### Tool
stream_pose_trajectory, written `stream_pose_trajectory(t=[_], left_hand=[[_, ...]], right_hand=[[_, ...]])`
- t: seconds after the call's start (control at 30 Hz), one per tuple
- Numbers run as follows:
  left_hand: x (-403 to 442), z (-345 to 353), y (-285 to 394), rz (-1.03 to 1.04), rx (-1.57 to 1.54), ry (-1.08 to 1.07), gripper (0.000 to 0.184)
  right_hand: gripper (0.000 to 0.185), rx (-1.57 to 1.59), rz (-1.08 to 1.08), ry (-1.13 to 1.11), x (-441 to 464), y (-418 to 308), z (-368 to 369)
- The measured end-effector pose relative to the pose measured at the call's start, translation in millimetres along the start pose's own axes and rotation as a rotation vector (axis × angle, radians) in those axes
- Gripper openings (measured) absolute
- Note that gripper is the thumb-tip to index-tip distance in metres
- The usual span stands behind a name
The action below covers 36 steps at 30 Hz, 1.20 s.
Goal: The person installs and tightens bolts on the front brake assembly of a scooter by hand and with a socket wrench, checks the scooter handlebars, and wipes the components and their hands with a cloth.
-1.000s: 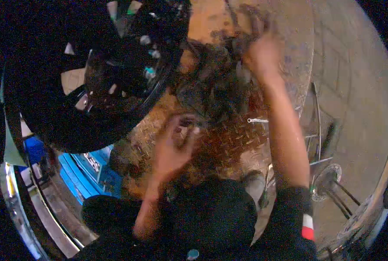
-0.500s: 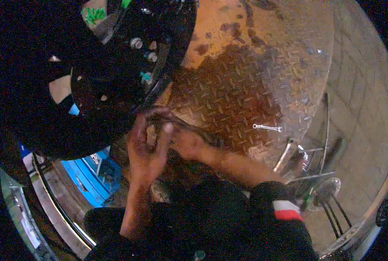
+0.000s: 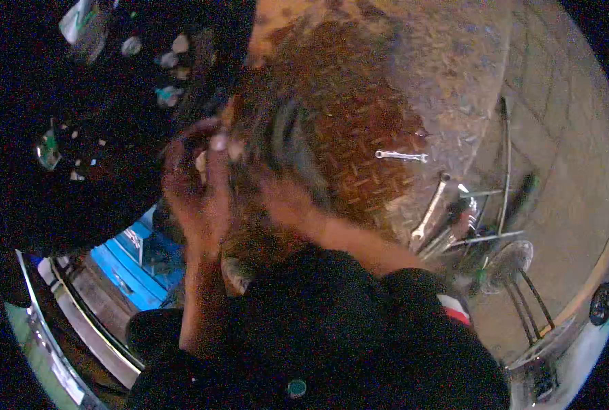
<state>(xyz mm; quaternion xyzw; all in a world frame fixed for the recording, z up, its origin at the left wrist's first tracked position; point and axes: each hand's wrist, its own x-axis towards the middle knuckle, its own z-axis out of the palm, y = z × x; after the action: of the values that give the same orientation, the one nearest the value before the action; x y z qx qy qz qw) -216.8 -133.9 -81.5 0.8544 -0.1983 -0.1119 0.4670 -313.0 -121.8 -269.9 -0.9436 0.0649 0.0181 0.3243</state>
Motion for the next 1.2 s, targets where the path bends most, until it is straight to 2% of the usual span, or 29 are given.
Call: stream_pose_trajectory(t=[0.07,0.13,0.17,0.2,0.23,0.3,0.33,0.4,0.43,0.5,0.53,0.63,0.7,0.83,0.9,0.93,0.97,1.0,1.03,1.07,1.1,1.13,1.17,1.2], left_hand=[[4,31,-3,0.24,0.172,-0.233,0.022],[0,80,-13,0.46,0.377,-0.391,0.027],[-3,105,-18,0.576,0.42,-0.533,0.027],[-8,128,-22,0.693,0.458,-0.671,0.028],[-16,149,-29,0.713,0.439,-0.67,0.028],[-27,185,-37,0.89,0.762,-0.83,0.025],[-28,193,-31,0.912,0.754,-0.827,0.025],[-31,196,-30,0.953,0.901,-0.767,0.021],[-35,196,-31,0.961,0.9,-0.79,0.021],[-33,202,-33,0.99,0.977,-0.899,0.02],[-35,201,-35,1.057,0.961,-0.855,0.021],[-39,207,-29,1.095,1.06,-0.941,0.021],[-42,214,-26,1.035,1.049,-0.981,0.022],[-45,222,-18,1.012,1.024,-0.954,0.024],[-50,232,2,1.017,0.987,-0.929,0.025],[-54,232,20,0.818,0.91,-1.045,0.029],[-61,232,30,0.615,0.832,-1.159,0.034],[-73,238,29,0.437,0.834,-1.22,0.043],[-88,240,27,0.301,0.812,-1.268,0.043],[-107,241,30,0.184,0.738,-1.284,0.044],[-119,241,31,0.151,0.711,-1.345,0.049],[-133,245,28,0.143,0.665,-1.316,0.052],[-142,243,28,0.283,0.684,-1.188,0.055],[-136,239,33,0.263,0.63,-1.148,0.057]], right_hand=[[0.053,0.424,-0.02,-0.06,-75,-22,50],[0.049,0.483,-0.099,-0.352,-109,-8,33],[0.046,0.229,-0.253,-0.543,-103,-5,-20],[0.045,0.085,-0.308,-0.639,-115,3,-31],[0.044,-0.053,-0.376,-0.731,-126,11,-42],[0.04,0.161,-0.174,-0.515,-167,28,-4],[0.04,0.15,-0.16,-0.503,-168,33,-9],[0.037,0.137,-0.106,-0.703,-163,29,-20],[0.037,0.156,-0.094,-0.697,-167,24,-21],[0.038,0.094,-0.122,-0.507,-166,27,-31],[0.038,0.091,-0.105,-0.504,-165,30,-36],[0.039,0.245,0.058,-0.522,-163,36,-51],[0.041,0.145,0.009,-0.329,-161,45,-57],[0.045,0.113,0.02,-0.411,-152,39,-80],[0.047,0.2,0.268,-0.449,-154,26,-57],[0.046,0.268,0.309,-0.381,-161,27,-32],[0.046,0.271,0.313,-0.372,-164,29,-38],[0.045,0.22,0.23,-0.331,-168,29,-48],[0.044,0.164,0.149,-0.287,-170,29,-54],[0.047,0.222,0.22,-0.083,-168,31,-30],[0.052,0.282,0.277,0.117,-164,31,-5],[0.052,0.411,0.227,0.137,-161,32,-6],[0.051,0.479,0.185,0.137,-161,36,-11],[0.051,0.547,0.144,0.134,-161,40,-14]])
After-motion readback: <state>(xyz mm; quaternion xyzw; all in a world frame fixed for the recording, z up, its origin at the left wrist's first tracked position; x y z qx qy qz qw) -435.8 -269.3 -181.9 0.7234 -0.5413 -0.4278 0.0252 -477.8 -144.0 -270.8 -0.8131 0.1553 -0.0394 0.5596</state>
